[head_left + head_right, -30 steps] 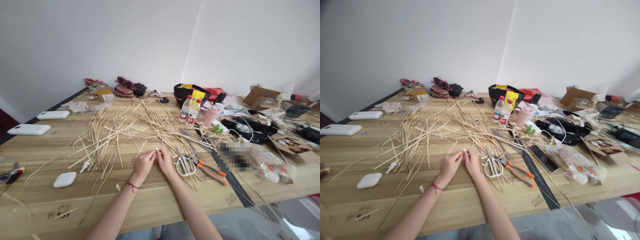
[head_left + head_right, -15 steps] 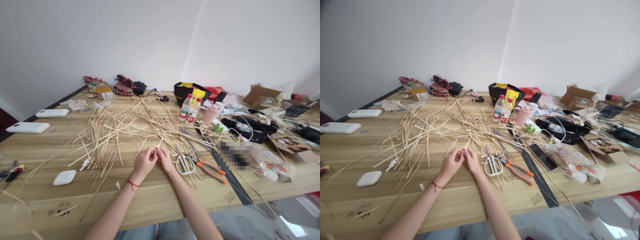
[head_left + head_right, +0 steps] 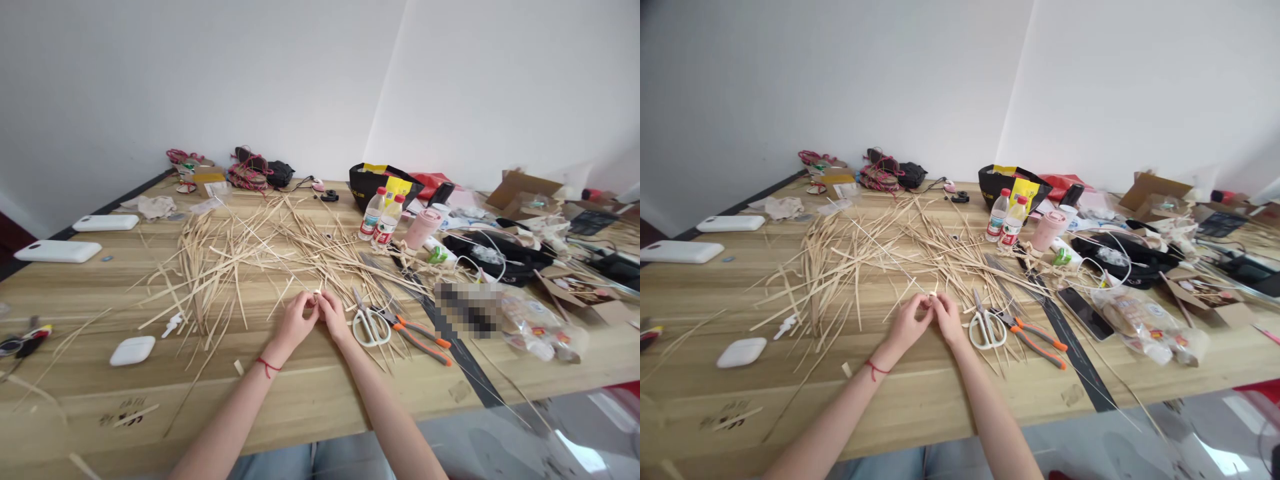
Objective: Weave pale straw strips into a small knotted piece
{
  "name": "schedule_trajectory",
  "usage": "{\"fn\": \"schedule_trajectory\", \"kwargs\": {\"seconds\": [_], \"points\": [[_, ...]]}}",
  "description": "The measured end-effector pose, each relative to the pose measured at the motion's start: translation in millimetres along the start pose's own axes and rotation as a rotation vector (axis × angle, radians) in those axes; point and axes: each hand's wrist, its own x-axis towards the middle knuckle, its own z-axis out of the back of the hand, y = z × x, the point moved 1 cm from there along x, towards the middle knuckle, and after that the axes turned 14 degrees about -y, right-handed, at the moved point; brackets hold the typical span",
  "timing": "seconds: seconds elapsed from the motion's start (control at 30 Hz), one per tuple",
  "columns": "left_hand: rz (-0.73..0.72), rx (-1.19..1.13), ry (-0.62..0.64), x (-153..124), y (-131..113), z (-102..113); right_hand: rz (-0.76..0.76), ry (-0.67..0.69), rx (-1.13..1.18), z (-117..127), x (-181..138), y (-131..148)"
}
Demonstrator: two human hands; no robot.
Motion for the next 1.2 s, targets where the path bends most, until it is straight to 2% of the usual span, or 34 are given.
{"fn": "schedule_trajectory", "kwargs": {"seconds": [0.27,0.5,0.87,1.03,1.2], "points": [[0.010,0.007,0.024,0,3,-1,-0.003,-0.044,-0.018,-1,0,0],[-0.034,0.113,-0.007,1,3,-1,-0.010,-0.059,-0.011,-2,0,-3],[-0.095,0.149,0.003,2,-4,-1,-0.221,-0.083,0.133,-1,3,-7],[-0.108,0.104,-0.001,5,-7,0,-0.230,-0.095,0.174,1,4,-6],[-0.065,0.027,-0.066,6,-5,6,-0.254,-0.060,0.242,1,6,-5]]}}
